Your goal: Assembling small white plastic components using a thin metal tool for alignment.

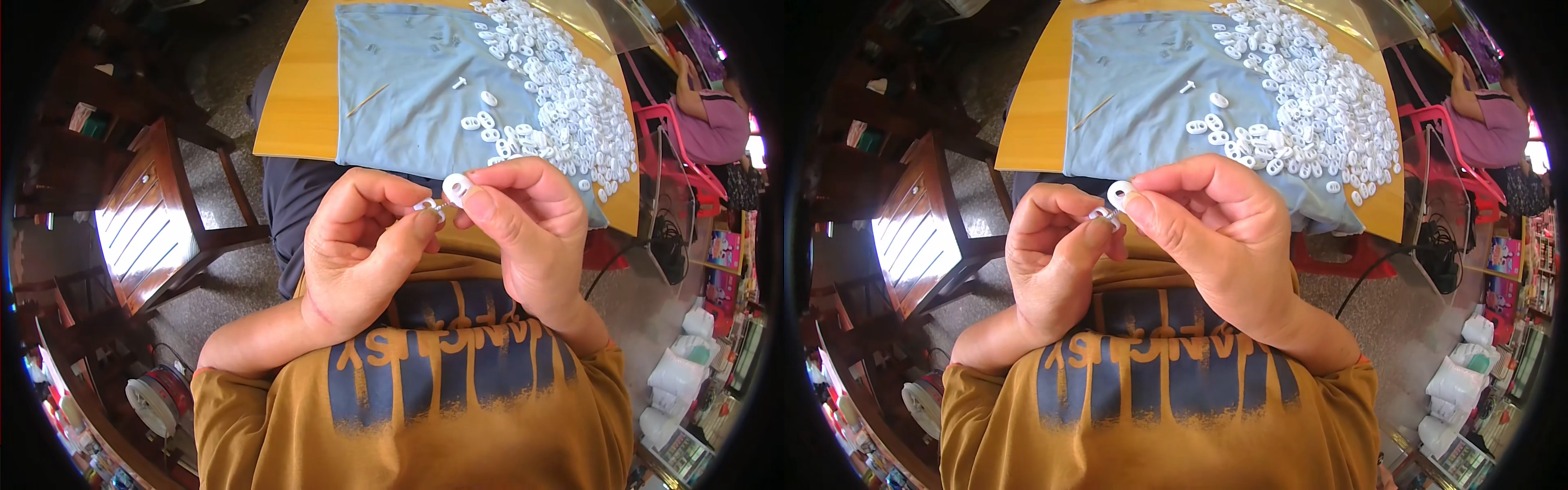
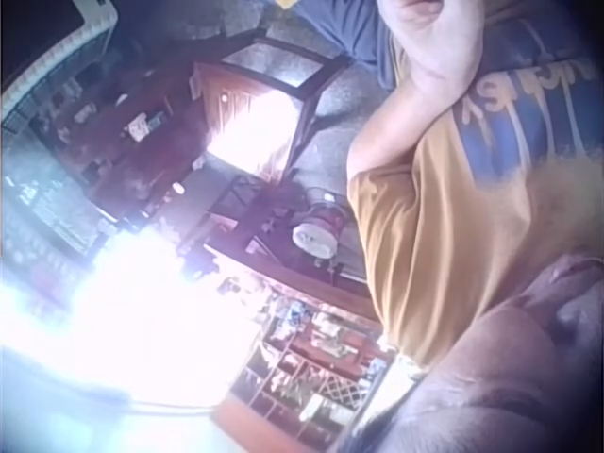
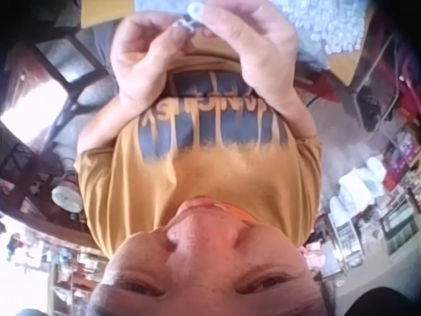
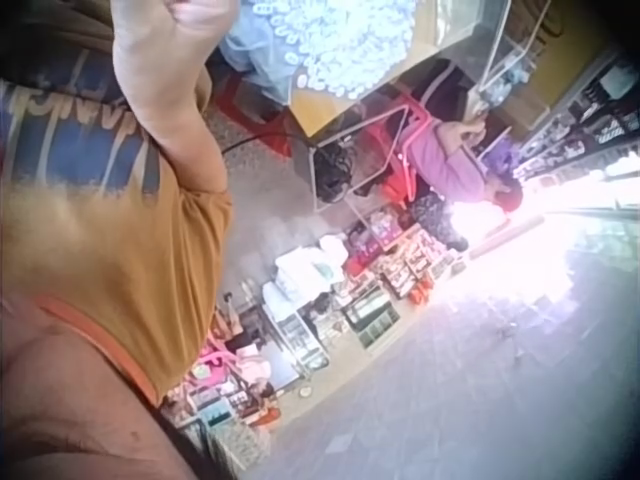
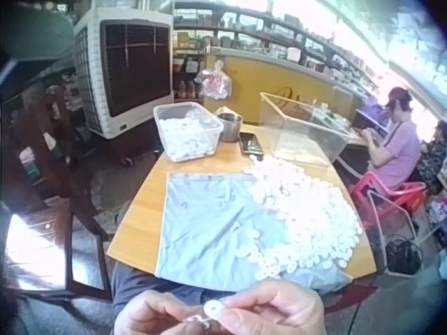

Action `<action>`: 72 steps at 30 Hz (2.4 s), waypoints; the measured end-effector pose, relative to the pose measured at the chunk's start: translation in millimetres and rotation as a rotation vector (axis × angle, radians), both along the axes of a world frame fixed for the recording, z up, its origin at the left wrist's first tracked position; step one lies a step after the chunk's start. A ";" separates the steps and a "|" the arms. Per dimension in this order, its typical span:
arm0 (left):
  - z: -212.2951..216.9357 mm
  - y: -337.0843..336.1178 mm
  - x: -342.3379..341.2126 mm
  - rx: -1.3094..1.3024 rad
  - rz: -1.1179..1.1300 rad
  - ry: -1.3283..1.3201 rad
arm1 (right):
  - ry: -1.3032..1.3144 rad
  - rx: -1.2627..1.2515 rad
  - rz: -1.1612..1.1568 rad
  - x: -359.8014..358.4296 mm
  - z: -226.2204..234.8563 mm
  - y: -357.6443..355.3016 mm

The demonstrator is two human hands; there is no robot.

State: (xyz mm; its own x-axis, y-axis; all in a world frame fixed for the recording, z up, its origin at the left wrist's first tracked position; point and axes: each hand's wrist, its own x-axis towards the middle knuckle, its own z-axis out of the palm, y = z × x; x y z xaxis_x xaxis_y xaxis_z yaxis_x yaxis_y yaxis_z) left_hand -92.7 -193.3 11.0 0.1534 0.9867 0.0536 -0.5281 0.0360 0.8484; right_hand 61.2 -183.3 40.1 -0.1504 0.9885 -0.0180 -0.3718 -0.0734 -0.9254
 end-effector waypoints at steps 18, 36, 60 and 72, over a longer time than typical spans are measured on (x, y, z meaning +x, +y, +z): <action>0.0 0.1 0.6 0.063 -0.065 -0.050 | -0.187 0.284 -0.013 -2.6 0.1 2.3; 0.0 0.4 -3.2 0.187 -0.124 0.101 | -0.451 0.553 -0.003 5.4 -3.2 7.8; -3.0 -0.7 -0.9 0.360 -0.042 0.127 | -0.613 0.955 0.044 10.3 -10.9 14.2; -7.9 -0.4 5.4 0.343 0.056 0.176 | -0.564 0.969 0.004 6.5 -19.8 17.0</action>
